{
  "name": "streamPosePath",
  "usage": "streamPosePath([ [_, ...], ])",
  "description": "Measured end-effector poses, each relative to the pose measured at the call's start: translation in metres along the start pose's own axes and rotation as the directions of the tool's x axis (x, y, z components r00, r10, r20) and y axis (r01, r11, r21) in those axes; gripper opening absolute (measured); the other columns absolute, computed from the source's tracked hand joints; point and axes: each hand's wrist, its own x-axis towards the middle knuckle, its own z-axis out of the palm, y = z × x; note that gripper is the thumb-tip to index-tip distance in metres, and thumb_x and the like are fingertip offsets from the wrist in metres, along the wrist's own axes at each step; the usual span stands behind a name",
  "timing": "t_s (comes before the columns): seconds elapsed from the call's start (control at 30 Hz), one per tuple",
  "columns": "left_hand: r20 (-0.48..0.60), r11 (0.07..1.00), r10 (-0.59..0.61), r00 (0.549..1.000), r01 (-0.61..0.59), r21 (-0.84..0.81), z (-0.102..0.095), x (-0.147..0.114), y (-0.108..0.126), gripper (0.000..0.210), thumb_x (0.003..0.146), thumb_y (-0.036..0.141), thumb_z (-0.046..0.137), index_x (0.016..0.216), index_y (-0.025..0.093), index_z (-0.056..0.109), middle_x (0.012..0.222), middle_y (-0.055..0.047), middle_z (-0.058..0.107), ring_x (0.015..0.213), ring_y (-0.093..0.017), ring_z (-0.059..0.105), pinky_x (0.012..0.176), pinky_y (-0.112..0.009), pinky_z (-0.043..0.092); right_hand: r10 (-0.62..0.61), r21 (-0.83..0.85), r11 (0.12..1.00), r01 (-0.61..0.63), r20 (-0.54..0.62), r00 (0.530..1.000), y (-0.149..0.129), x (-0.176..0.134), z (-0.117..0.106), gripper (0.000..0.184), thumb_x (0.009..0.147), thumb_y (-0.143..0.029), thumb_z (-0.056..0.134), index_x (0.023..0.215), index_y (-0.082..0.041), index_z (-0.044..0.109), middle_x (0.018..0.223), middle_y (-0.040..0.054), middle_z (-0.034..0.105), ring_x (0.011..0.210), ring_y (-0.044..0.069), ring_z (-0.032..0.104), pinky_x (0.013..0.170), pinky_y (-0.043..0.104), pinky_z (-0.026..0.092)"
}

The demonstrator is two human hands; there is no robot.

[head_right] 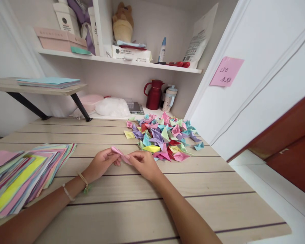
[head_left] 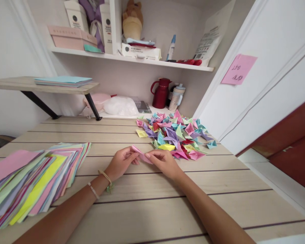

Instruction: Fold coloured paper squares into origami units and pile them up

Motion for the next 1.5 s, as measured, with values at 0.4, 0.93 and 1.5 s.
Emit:
streamPosePath([
  [0.4,0.032,0.996,0.014,0.999,-0.016,0.088,0.004,-0.006,0.014,0.023,0.081,0.036,0.053,0.085,0.015,0.061,0.068,-0.001,0.059,0.062,-0.013,0.057,0.060,-0.025,0.045,0.012,0.059,0.998,-0.017,0.087,0.996,0.006,0.000,0.003,0.033,0.084,-0.041,0.048,0.080,-0.015,0.068,0.064,0.0006,0.059,0.057,0.012,0.047,0.053,0.022,0.036],
  [0.93,0.011,0.999,0.052,0.999,-0.052,0.006,0.001,-0.001,0.000,0.020,0.084,0.032,0.050,0.081,0.015,0.059,0.070,-0.002,0.063,0.068,-0.014,0.061,0.069,-0.029,0.049,0.100,0.272,0.953,-0.135,0.140,0.985,0.011,0.002,0.004,0.033,0.082,-0.044,0.050,0.074,-0.014,0.062,0.061,-0.0017,0.049,0.053,0.009,0.040,0.050,0.020,0.036],
  [1.5,-0.027,0.986,0.006,1.000,-0.010,-0.167,0.009,-0.005,0.010,0.026,0.075,0.029,0.063,0.093,0.019,0.046,0.064,0.004,0.062,0.062,-0.014,0.064,0.062,-0.026,0.050,-0.174,-0.226,0.962,0.153,-0.078,0.982,0.010,-0.002,0.003,0.038,0.077,-0.011,0.045,0.106,-0.020,0.067,0.066,-0.0001,0.065,0.055,0.012,0.051,0.052,0.022,0.040],
])
